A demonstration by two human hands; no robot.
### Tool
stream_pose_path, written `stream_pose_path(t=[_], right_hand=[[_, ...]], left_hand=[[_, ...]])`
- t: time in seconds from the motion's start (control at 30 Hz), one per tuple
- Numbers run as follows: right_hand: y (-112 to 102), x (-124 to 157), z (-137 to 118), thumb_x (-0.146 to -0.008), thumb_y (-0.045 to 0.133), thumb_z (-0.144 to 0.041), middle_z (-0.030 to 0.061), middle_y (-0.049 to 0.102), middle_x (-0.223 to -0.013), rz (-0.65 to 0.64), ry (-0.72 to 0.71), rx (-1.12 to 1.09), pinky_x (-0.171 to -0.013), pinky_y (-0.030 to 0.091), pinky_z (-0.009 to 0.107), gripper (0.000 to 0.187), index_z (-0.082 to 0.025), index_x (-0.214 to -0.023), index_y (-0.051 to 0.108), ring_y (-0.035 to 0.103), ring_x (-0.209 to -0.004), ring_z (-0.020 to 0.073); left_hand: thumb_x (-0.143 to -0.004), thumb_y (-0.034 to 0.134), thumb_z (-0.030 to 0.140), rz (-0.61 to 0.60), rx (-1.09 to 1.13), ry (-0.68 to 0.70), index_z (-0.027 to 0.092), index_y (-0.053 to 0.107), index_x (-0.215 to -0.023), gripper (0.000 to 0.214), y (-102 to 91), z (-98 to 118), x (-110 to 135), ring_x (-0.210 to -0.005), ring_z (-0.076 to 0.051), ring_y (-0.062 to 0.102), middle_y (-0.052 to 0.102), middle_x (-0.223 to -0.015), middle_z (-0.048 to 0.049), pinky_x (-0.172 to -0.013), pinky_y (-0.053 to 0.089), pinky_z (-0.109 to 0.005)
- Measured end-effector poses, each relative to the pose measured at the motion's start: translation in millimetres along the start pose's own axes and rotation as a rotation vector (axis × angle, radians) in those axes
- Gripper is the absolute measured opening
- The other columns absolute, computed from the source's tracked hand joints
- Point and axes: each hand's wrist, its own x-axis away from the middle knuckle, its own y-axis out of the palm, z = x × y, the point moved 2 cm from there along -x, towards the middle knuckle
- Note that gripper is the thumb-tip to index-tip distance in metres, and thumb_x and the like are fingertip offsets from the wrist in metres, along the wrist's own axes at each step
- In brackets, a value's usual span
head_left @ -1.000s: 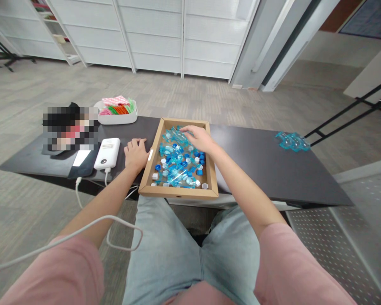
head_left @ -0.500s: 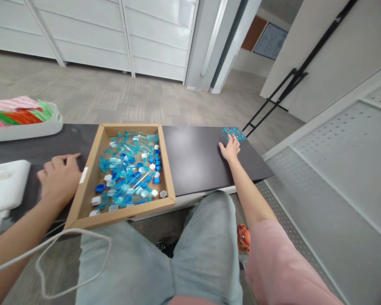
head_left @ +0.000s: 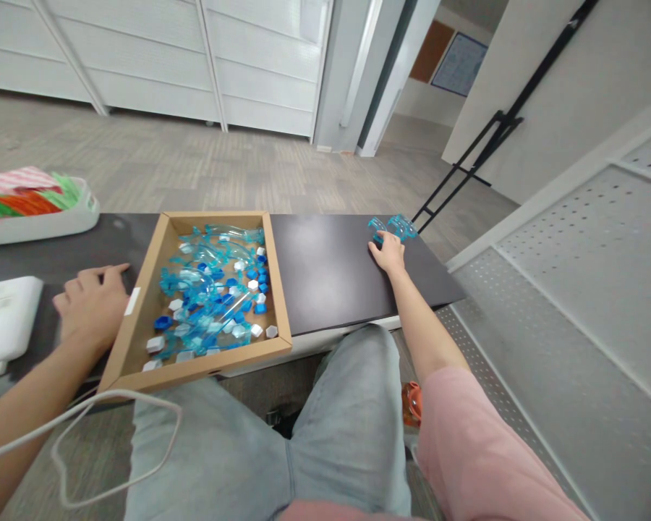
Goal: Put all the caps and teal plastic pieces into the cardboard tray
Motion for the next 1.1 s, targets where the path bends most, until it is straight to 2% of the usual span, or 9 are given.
stream_pose_path(t=[0.17, 0.27, 0.37, 0.57, 0.67, 0.77, 0.87, 0.97, 1.1], right_hand=[[2.1, 14.0, -2.6, -0.1, 0.069, -0.046, 0.0212, 0.082, -0.144, 0.075, -0.118, -0.082, -0.125, 0.05, 0.07, 0.05, -0.02, -0.143, 0.074, 0.069, -0.143, 0.0445], [3.8, 26.6, -6.1, -0.098, 0.064, -0.043, 0.0194, 0.084, -0.126, 0.077, -0.243, -0.199, -0.118, 0.06, 0.061, 0.038, -0.023, -0.127, 0.078, 0.078, -0.125, 0.0382], [-0.6, 44.9, -16.3, -0.096, 0.059, -0.045, 0.0192, 0.084, -0.117, 0.034, -0.337, -0.311, -0.112, 0.065, 0.058, 0.031, -0.027, -0.113, 0.078, 0.08, -0.116, 0.0377], [-1.1, 85.0, -60.0, -0.093, 0.066, -0.059, 0.0134, 0.086, -0.109, -0.018, -0.285, -0.549, -0.103, 0.068, 0.064, 0.024, -0.041, -0.103, 0.077, 0.079, -0.102, 0.0409], [5.1, 103.1, -97.0, -0.093, 0.072, -0.062, 0.0131, 0.085, -0.108, 0.007, -0.284, -0.742, -0.096, 0.069, 0.06, 0.028, -0.037, -0.103, 0.078, 0.079, -0.098, 0.0379], [2.5, 120.0, -149.1, -0.101, 0.072, -0.056, 0.0103, 0.083, -0.11, -0.024, -0.412, -0.819, -0.096, 0.069, 0.054, 0.028, -0.031, -0.109, 0.08, 0.08, -0.101, 0.0327], [-8.4, 137.0, -213.1, -0.11, 0.07, -0.047, 0.0077, 0.083, -0.109, -0.093, -0.678, -0.81, -0.098, 0.068, 0.049, 0.02, -0.031, -0.112, 0.083, 0.08, -0.105, 0.0296], [-12.1, 155.7, -275.2, -0.114, 0.068, -0.037, 0.0059, 0.086, -0.115, -0.277, -0.987, -0.793, -0.104, 0.067, 0.049, 0.017, -0.032, -0.117, 0.084, 0.081, -0.109, 0.0275], [-4.0, 174.9, -319.6, -0.117, 0.061, -0.028, 0.003, 0.089, -0.128, -0.457, -1.277, -0.71, -0.124, 0.058, 0.054, 0.024, -0.035, -0.12, 0.084, 0.078, -0.137, 0.0282]], left_hand=[[-0.116, 0.019, 0.032, 0.023, 0.103, 0.038, 0.0, 0.049, -0.175, 0.074, -1.8, 0.1, 4.1, -0.156, -0.057, 0.044, 0.042, -0.168, -0.0365, -0.129, 0.037, -0.066], [-0.116, 0.033, 0.038, 0.054, 0.136, 0.053, 0.002, 0.051, -0.176, 0.072, 5.1, -4.6, -0.6, -0.155, -0.054, 0.044, 0.044, -0.169, -0.0352, -0.128, 0.037, -0.064], [-0.115, 0.038, 0.04, 0.094, 0.152, 0.041, 0.004, 0.054, -0.174, 0.072, 11.9, -7.8, -4.5, -0.155, -0.052, 0.045, 0.047, -0.17, -0.0343, -0.127, 0.037, -0.063], [-0.111, 0.039, 0.036, 0.142, 0.171, 0.045, 0.004, 0.058, -0.172, 0.072, 13.1, -6.0, -3.6, -0.152, -0.05, 0.049, 0.05, -0.169, -0.0346, -0.126, 0.038, -0.062], [-0.111, 0.042, 0.04, 0.141, 0.178, 0.048, 0.004, 0.057, -0.173, 0.073, 13.0, -5.8, -3.9, -0.153, -0.05, 0.048, 0.051, -0.169, -0.0337, -0.126, 0.038, -0.061], [-0.112, 0.044, 0.044, 0.143, 0.175, 0.052, 0.005, 0.057, -0.173, 0.073, 13.6, -5.9, -4.4, -0.153, -0.051, 0.048, 0.051, -0.168, -0.0334, -0.126, 0.037, -0.06], [-0.113, 0.046, 0.042, 0.132, 0.178, 0.051, 0.005, 0.056, -0.173, 0.072, 12.5, -5.8, -3.6, -0.154, -0.05, 0.047, 0.051, -0.169, -0.0322, -0.126, 0.036, -0.059], [-0.115, 0.046, 0.04, 0.112, 0.189, 0.058, 0.005, 0.055, -0.174, 0.07, 9.5, -6.0, -1.3, -0.155, -0.048, 0.046, 0.05, -0.17, -0.0317, -0.127, 0.035, -0.059], [-0.116, 0.046, 0.04, 0.116, 0.193, 0.078, 0.005, 0.056, -0.173, 0.068, 7.7, -6.5, 0.7, -0.154, -0.047, 0.046, 0.049, -0.17, -0.0319, -0.126, 0.036, -0.058]])
